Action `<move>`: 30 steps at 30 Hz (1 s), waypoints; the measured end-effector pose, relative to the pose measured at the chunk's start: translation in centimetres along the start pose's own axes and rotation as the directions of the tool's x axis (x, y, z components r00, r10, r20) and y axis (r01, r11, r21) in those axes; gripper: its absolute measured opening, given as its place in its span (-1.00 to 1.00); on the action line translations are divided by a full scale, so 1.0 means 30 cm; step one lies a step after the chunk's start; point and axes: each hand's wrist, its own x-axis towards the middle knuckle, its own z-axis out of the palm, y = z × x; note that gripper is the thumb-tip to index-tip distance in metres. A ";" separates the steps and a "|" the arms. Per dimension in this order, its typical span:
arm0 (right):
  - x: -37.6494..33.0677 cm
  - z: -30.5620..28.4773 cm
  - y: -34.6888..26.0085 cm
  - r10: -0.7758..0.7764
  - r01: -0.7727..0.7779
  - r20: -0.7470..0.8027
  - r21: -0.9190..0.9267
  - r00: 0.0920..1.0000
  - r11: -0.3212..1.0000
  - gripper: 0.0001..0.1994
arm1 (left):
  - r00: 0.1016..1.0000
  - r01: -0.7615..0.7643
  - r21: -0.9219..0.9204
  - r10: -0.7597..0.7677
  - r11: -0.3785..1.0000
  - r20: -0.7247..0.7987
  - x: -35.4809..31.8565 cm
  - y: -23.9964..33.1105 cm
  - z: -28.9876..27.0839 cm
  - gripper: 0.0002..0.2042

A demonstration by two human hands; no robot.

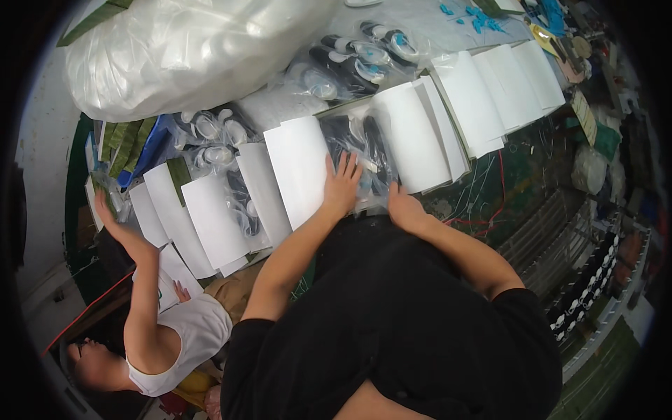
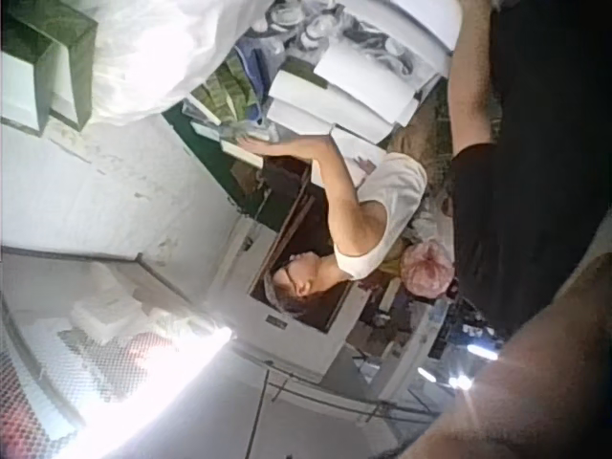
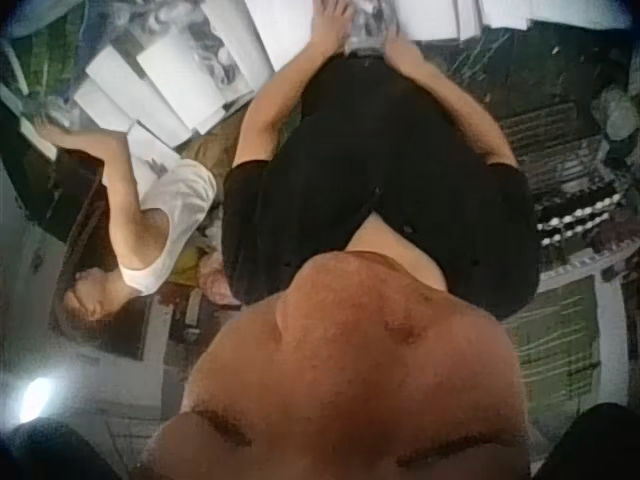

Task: The person unpacks green patterned boxes and places white foam inserts into them. They then place pairs of white slippers, wrapped in plastic, into the boxes and close the lids. Another person assists by handling boxes and materials nearby.

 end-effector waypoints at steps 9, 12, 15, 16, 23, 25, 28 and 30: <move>0.120 0.044 -0.016 -0.263 0.293 -0.131 0.343 0.956 0.893 -0.65 | 0.976 -0.165 -0.773 -0.011 0.613 -0.217 -0.005 -0.139 0.003 -0.44; -0.037 -0.245 0.024 -0.201 0.391 -0.505 0.305 0.839 0.868 -0.61 | 0.893 -0.038 -0.828 -0.354 0.559 -0.279 -0.095 -0.134 -0.006 -0.67; 0.044 -0.327 0.194 -0.006 0.383 -0.688 0.398 0.726 0.833 -0.65 | 0.763 0.002 -0.851 -0.551 0.526 -0.339 -0.081 -0.046 -0.097 -0.82; 0.134 -0.265 0.286 0.132 0.322 -0.584 0.606 0.801 0.728 -0.66 | 0.761 -0.084 -0.860 -0.525 0.503 -0.382 -0.045 0.015 -0.153 -0.82; 0.183 -0.448 0.475 -0.385 0.446 -0.588 -0.046 0.711 0.894 -0.54 | 0.836 -0.191 -0.758 -0.301 0.624 -0.458 0.410 0.483 -0.454 -0.78; 0.182 -0.487 0.568 -0.402 0.349 -0.585 -0.208 0.704 0.914 -0.49 | 0.869 0.121 -0.718 -0.423 0.686 -0.257 0.523 0.553 -0.376 -0.84; 0.196 -0.589 0.701 -0.448 0.366 -0.589 -0.261 0.673 0.893 -0.49 | 0.944 0.093 -0.493 -0.234 0.865 -0.234 0.635 0.614 -0.273 -0.92; 0.217 -0.631 0.746 -0.433 0.355 -0.593 -0.252 0.679 0.900 -0.50 | 1.000 -0.026 0.040 0.026 0.999 0.002 0.632 0.662 -0.259 -0.77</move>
